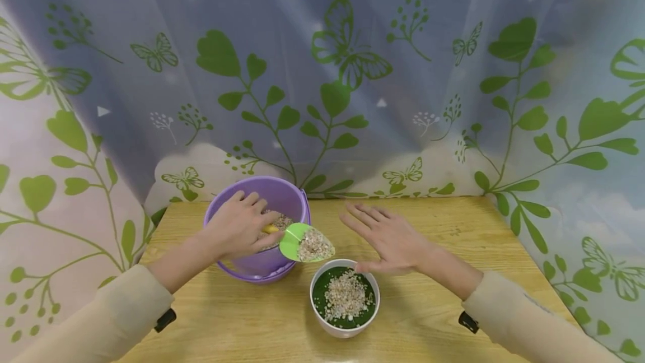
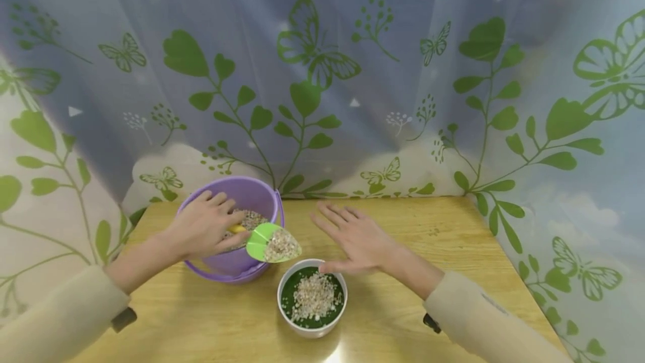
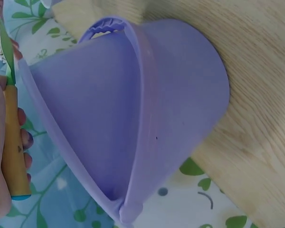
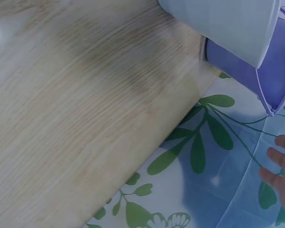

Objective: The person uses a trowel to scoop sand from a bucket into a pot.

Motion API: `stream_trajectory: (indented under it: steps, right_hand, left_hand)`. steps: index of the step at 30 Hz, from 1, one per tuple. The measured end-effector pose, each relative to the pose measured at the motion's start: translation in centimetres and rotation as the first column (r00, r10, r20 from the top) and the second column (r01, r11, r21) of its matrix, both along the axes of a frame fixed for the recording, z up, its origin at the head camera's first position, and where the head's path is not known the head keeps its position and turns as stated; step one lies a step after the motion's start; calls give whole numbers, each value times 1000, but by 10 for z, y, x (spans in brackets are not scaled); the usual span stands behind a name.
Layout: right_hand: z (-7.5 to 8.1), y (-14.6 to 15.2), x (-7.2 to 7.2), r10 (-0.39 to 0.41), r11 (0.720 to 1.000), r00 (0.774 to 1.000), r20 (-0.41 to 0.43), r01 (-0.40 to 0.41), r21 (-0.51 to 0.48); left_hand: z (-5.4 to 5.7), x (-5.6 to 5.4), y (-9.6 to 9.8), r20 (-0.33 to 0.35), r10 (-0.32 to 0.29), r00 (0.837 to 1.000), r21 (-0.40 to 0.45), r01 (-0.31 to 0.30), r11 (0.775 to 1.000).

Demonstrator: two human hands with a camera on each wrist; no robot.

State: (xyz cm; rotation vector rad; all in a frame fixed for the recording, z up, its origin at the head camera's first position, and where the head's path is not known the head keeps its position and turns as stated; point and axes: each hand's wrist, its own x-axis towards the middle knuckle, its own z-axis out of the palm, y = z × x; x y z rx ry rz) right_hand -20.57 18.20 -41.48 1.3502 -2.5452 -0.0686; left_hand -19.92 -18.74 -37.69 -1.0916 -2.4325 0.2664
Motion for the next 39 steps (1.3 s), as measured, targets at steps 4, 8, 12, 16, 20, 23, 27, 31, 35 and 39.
stream_trajectory:
  steps: [4,8,12,16,20,23,27,31,35,39]
  right_hand:
    - [-4,6,3,62,998,998,13,-62,-2]
    - [-9,11,6,105,994,994,13,-105,-4]
    - [-15,15,9,109,994,994,-16,-109,9]
    - [-24,20,11,100,995,994,-44,-98,33]
    - [-33,25,13,105,994,994,-33,-104,43]
    - [-40,28,16,109,993,994,-24,-107,46]
    - [-50,31,20,99,994,995,-29,-97,47]
    - [-56,31,22,85,996,996,-34,-84,31]
    - [-61,32,25,72,997,997,-8,-72,28]
    - [-64,32,27,64,997,998,5,-64,38]
  left_hand:
    - [-4,2,4,-10,-10,1000,18,10,1000]
    - [-6,4,9,-14,-15,1000,29,16,999]
    - [-8,4,12,-30,-33,999,35,34,999]
    - [-10,6,15,-26,-42,999,41,43,998]
    - [-11,10,18,-15,-39,999,40,40,998]
    - [-13,10,20,-30,-51,998,44,52,998]
    - [-15,11,22,-37,-63,997,64,66,996]
    - [-15,13,24,-36,-65,997,65,67,996]
    - [-16,15,26,-46,-69,997,53,71,996]
    - [-16,16,27,-58,-72,996,49,74,996]
